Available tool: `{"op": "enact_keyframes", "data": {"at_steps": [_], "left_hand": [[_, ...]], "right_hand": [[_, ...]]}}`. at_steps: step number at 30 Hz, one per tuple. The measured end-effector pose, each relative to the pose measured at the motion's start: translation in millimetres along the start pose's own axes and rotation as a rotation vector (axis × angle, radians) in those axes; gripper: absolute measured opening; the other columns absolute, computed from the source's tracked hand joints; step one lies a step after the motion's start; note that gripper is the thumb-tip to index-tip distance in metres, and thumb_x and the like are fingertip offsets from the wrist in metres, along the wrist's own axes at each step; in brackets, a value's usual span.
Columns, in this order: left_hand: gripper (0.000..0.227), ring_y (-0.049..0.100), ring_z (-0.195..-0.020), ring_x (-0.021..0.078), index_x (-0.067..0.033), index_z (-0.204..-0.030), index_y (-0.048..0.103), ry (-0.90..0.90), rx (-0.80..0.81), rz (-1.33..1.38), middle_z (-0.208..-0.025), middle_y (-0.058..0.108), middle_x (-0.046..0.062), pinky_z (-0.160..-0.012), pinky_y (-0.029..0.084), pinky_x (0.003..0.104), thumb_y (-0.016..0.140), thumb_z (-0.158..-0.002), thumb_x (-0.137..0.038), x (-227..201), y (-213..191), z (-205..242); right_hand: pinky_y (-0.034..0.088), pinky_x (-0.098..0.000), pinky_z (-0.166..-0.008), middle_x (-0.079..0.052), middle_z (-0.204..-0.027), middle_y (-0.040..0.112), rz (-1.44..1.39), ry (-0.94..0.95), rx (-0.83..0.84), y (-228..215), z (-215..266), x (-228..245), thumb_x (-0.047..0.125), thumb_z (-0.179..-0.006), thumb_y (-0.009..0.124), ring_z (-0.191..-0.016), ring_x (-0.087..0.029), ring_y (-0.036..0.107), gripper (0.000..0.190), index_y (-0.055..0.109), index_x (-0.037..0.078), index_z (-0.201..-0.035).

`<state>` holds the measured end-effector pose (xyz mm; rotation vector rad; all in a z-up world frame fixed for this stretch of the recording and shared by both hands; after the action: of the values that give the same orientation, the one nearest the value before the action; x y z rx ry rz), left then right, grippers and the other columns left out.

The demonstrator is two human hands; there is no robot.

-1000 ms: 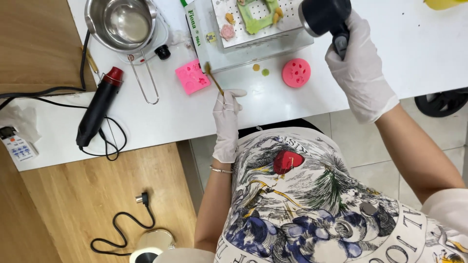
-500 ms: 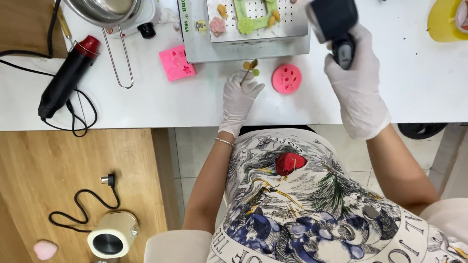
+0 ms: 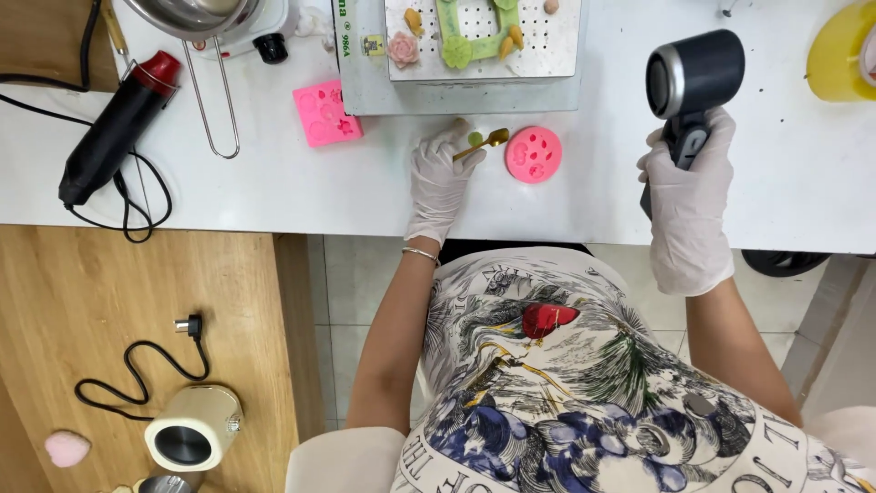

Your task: Decorating a wax piece with smaller wax shapes using melted wax as an adhesive.

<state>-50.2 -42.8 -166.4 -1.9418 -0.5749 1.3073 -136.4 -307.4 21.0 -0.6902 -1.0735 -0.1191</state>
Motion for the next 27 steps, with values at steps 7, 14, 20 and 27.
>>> {"op": "enact_keyframes", "data": {"at_steps": [7, 14, 20, 27], "left_hand": [[0.044, 0.063, -0.087, 0.0281, -0.0091, -0.111, 0.072, 0.035, 0.050, -0.047, -0.100, 0.071, 0.003, -0.080, 0.049, 0.043, 0.083, -0.080, -0.038, -11.2, -3.3, -8.4], [0.035, 0.064, -0.088, 0.0252, -0.0124, -0.115, 0.070, 0.111, 0.036, 0.029, -0.102, 0.071, 0.001, -0.081, 0.051, 0.042, 0.081, -0.084, -0.024, -11.5, 1.7, -4.6], [0.026, 0.063, -0.076, 0.0264, -0.0096, -0.111, 0.068, 0.220, -0.023, 0.026, -0.088, 0.068, 0.005, -0.072, 0.051, 0.041, 0.080, -0.089, -0.016, -16.9, -16.5, -8.7], [0.023, 0.070, -0.073, 0.0233, -0.0089, -0.105, 0.068, -0.012, -0.095, 0.209, -0.087, 0.073, 0.007, -0.065, 0.057, 0.034, 0.082, -0.088, -0.015, -31.3, -61.0, -7.8]], "right_hand": [[0.065, -0.0362, -0.074, -0.012, -0.100, 0.066, -0.402, 0.358, -0.055, 5.0, -9.2, -112.8, -0.002, -0.099, 0.056, -0.077, -0.023, 0.072, 0.030, 0.049, -0.004, -0.129], [0.061, -0.0296, -0.081, -0.007, -0.103, 0.068, -0.501, 0.397, -0.085, 13.2, -20.4, -152.7, -0.001, -0.093, 0.060, -0.089, -0.016, 0.068, 0.036, 0.054, 0.001, -0.129], [0.053, -0.0249, -0.085, -0.005, -0.111, 0.060, -0.387, 0.262, -0.153, 25.2, -25.3, -145.6, 0.002, -0.097, 0.067, -0.095, -0.010, 0.058, 0.037, 0.052, 0.001, -0.130], [0.051, -0.0324, -0.100, -0.009, -0.121, 0.057, -0.049, -0.007, -0.324, 42.3, -37.1, -162.2, 0.004, -0.095, 0.073, -0.108, -0.016, 0.058, 0.044, 0.049, -0.002, -0.132]]}}
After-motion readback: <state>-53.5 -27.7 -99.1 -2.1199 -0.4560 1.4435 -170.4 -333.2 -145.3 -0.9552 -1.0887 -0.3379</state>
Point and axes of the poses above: each hand's wrist, its own z-axis away from the middle knuckle, its own y-axis out of the palm, x = y × z, the point moved 4 cm from there along -z, towards the middle knuckle
